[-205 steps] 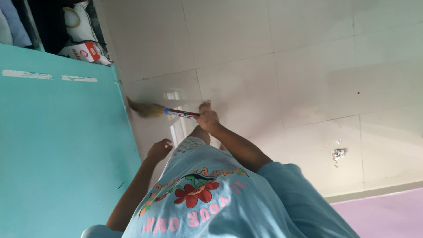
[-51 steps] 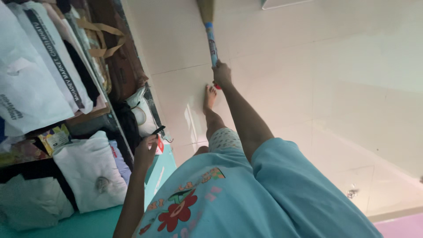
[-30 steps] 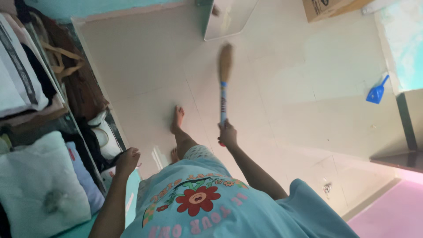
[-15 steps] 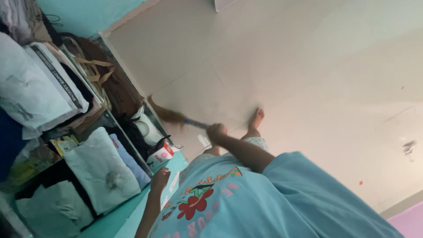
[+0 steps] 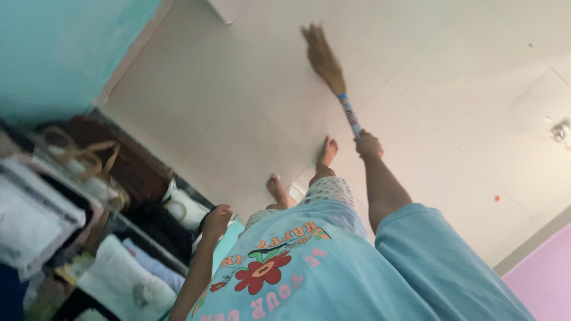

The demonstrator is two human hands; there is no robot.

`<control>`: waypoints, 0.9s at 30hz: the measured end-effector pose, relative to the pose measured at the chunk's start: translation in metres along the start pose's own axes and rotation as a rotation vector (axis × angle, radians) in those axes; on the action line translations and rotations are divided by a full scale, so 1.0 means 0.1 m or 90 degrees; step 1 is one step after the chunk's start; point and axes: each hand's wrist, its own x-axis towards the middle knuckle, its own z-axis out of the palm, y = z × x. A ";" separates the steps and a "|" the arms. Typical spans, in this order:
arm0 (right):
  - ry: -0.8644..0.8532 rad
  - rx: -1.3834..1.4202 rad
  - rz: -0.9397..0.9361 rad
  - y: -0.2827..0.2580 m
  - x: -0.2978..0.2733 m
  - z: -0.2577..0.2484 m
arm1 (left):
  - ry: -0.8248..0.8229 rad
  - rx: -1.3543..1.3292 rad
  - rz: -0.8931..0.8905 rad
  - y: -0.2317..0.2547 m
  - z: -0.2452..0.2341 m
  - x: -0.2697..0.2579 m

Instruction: The person sweeps the floor using a broom and a dustpan, collecting debris from the edges of the room and near boxes.

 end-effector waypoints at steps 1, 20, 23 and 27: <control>0.009 0.019 0.047 0.18 0.16 -0.23 | -0.008 0.020 0.016 0.26 0.00 0.13; -0.055 -0.129 -0.280 -0.18 0.18 -0.17 | -0.144 0.193 0.068 2.01 0.71 1.01; -0.140 -0.319 -0.439 -0.77 0.12 -0.03 | -0.133 0.199 0.073 2.09 0.69 0.99; -0.100 -0.445 -0.606 -1.28 0.00 -0.01 | -0.117 0.182 0.045 2.27 0.56 1.13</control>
